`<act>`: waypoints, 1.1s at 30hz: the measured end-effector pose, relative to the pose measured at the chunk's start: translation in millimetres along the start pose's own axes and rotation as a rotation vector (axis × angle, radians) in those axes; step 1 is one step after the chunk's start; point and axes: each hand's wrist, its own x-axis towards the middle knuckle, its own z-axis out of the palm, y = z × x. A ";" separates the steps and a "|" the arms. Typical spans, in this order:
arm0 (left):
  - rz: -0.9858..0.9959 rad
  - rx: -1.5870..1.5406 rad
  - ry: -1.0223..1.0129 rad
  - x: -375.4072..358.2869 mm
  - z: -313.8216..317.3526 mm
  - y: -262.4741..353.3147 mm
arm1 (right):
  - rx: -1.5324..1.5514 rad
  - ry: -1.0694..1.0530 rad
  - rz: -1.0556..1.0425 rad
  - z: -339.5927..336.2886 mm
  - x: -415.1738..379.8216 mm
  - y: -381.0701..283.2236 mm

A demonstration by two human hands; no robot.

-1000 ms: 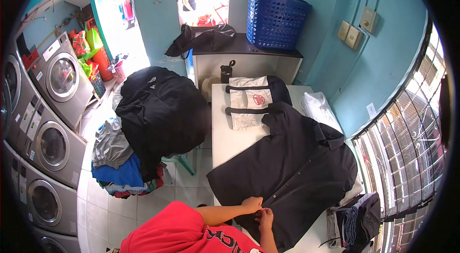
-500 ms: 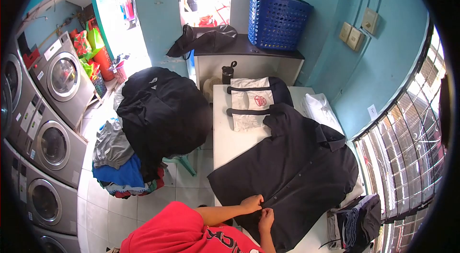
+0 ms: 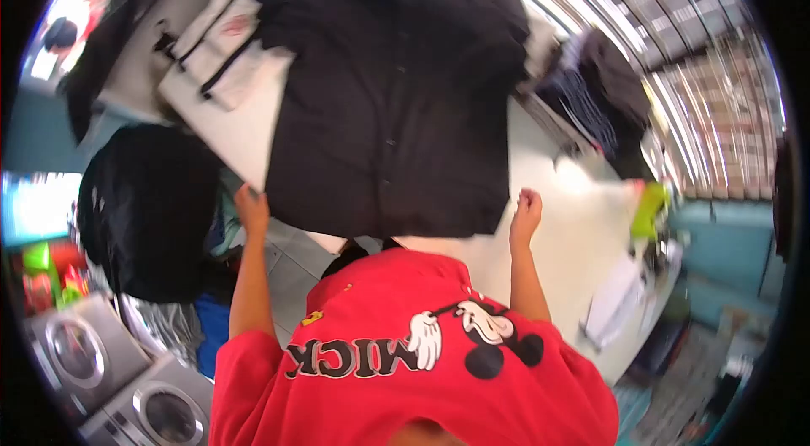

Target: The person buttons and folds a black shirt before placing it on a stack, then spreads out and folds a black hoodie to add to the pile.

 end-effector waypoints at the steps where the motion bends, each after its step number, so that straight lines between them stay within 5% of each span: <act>1: -0.032 -0.017 -0.079 -1.0 3.1 -14.3 | 0.032 0.050 0.106 -9.8 0.1 21.4; 3: -0.269 -0.471 -0.322 -6.0 7.4 -29.7 | 0.046 0.079 0.249 -30.0 -8.3 35.3; 5: -0.534 -0.569 -0.467 -12.6 -0.6 -13.2 | 0.027 0.052 0.321 -41.4 -18.9 44.0; 10: -0.734 -0.646 -0.323 -19.7 9.5 -22.7 | 0.019 -0.096 0.462 -38.4 -45.1 30.2; 13: -0.738 -0.622 -0.273 -20.2 6.7 -19.4 | -0.168 -0.091 0.252 -28.1 -53.0 -7.1; 15: -0.720 -0.615 -0.303 -18.6 1.9 -19.0 | -0.430 -0.093 -0.278 -19.2 -50.7 -20.1; 18: -0.705 -0.586 -0.279 -18.3 0.5 -18.6 | -0.518 -0.321 -0.459 -10.9 -44.7 -37.4; 23: -0.669 -0.611 -0.250 -19.7 3.8 -34.6 | -0.661 -0.467 -0.458 -32.5 -34.1 -13.1; 24: -0.658 -0.601 -0.234 -21.5 4.5 -35.4 | -0.750 -0.467 -0.365 -44.6 -30.6 2.0; 25: -0.661 -0.628 -0.192 -23.4 5.6 -38.0 | -0.862 -0.450 0.000 -59.2 -26.7 -9.9; 28: -0.635 -0.577 -0.232 -24.9 5.0 -27.7 | -0.828 -0.184 0.291 -88.1 -20.9 31.4; 33: -0.543 -0.685 -0.127 -16.8 14.9 -21.8 | -0.437 -0.131 0.329 -47.8 -12.6 13.5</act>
